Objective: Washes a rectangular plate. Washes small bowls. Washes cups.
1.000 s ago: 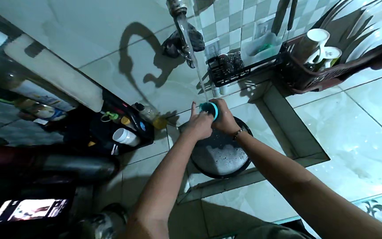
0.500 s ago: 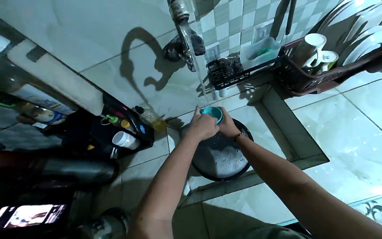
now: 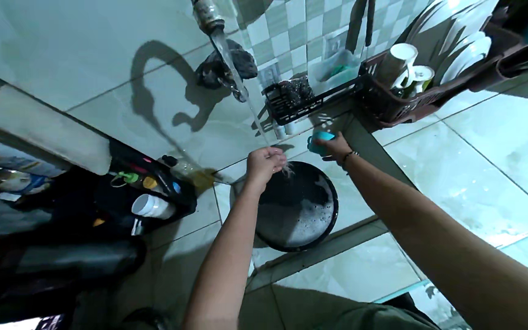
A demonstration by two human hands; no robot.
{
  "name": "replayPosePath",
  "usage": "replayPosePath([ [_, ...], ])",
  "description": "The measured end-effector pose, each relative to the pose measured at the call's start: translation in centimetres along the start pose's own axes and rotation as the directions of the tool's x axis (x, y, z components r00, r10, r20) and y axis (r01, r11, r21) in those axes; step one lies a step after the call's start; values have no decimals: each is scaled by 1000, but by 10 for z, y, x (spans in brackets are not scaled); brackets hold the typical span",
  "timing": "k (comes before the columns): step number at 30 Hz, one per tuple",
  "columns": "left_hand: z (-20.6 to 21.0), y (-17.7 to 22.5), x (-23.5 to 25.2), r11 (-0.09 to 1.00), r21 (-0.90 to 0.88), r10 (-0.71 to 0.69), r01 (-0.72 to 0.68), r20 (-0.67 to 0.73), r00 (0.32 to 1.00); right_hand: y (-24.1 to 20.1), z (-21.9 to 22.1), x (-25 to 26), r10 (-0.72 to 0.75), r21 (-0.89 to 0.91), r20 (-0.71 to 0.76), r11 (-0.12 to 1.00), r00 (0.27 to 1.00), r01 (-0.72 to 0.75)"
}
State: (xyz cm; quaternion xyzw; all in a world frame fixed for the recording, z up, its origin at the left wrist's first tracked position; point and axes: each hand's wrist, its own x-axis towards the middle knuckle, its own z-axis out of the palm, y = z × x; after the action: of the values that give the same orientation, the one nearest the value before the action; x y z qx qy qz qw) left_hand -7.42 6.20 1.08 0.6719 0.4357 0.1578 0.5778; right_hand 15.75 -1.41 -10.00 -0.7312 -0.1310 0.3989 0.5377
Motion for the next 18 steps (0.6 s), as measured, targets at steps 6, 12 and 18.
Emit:
replayPosePath([
  [6,5,2,-2,996,-86,-3,4,5,1000,-12,-27,-4,269,505,314,765,911,-400],
  [12,29,-12,-22,996,-44,73,-72,35,997,-10,17,-56,-83,701,626,495,775,-513],
  [18,49,-30,-26,954,32,296,-297,-222,929,0,55,-98,-181,780,569,428,803,-456],
])
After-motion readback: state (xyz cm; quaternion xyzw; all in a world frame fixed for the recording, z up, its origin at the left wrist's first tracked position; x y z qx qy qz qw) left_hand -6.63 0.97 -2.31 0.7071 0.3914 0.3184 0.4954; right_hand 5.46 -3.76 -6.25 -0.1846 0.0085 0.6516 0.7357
